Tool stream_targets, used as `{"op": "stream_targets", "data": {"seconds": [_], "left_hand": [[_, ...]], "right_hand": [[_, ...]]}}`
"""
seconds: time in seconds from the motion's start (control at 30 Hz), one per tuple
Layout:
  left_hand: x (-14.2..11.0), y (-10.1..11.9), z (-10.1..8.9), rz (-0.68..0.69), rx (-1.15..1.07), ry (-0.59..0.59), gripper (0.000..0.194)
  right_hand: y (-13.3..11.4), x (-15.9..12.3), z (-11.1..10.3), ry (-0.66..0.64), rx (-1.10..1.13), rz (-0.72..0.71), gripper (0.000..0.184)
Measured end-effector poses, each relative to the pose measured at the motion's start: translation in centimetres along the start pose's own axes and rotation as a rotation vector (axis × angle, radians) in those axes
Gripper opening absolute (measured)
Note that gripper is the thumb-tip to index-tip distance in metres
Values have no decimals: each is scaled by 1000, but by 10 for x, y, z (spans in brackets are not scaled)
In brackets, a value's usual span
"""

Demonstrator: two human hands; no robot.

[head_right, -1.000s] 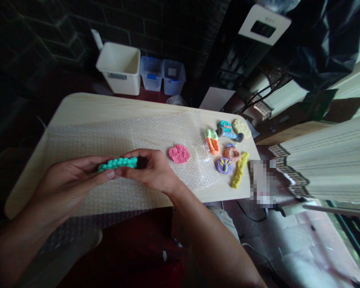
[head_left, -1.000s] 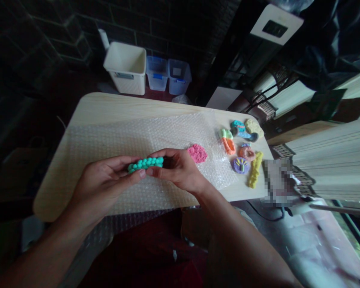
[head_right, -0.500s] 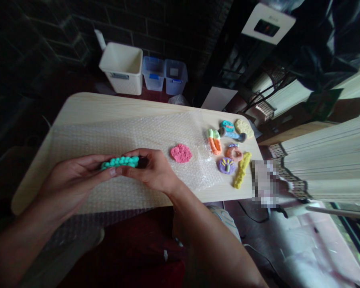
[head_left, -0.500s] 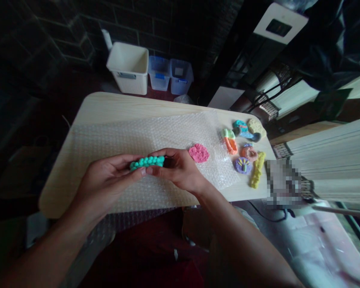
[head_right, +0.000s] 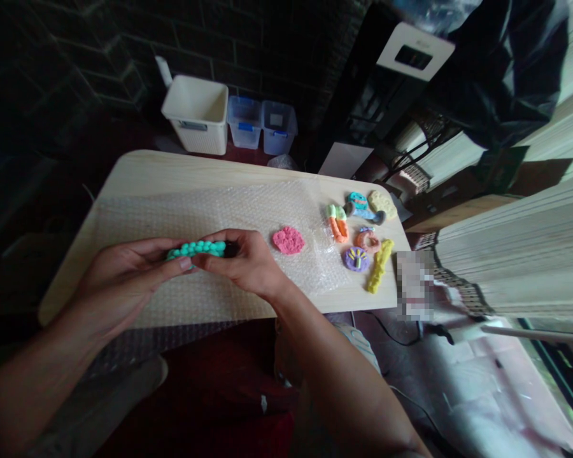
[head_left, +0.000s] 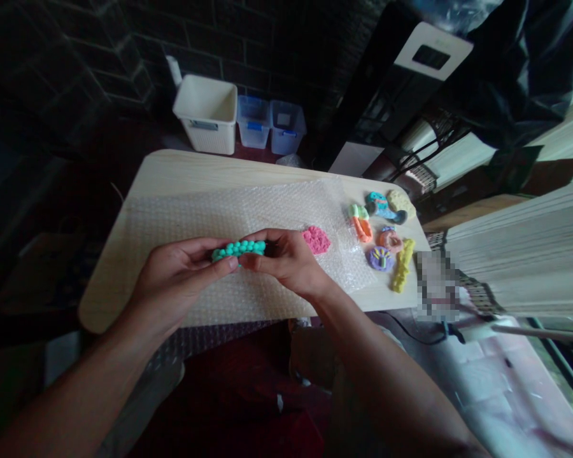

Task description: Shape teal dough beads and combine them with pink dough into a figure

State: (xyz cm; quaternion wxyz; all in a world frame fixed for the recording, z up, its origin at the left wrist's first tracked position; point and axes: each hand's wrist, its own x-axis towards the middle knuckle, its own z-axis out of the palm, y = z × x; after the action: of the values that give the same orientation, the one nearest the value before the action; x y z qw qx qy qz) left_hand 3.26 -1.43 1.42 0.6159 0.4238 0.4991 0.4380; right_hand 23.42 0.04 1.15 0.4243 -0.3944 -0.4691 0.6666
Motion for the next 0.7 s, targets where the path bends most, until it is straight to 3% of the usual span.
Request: {"op": "stream_targets", "data": {"seconds": [0.4,0.7], "left_hand": [[-6,6,-2,-17,-41,-52,28],[7,4,10,27,-148,-39,35]], "right_hand": [[-2,-7,6,-2,99,26,39],[-7,5,-12,-12,64,16,37]]}}
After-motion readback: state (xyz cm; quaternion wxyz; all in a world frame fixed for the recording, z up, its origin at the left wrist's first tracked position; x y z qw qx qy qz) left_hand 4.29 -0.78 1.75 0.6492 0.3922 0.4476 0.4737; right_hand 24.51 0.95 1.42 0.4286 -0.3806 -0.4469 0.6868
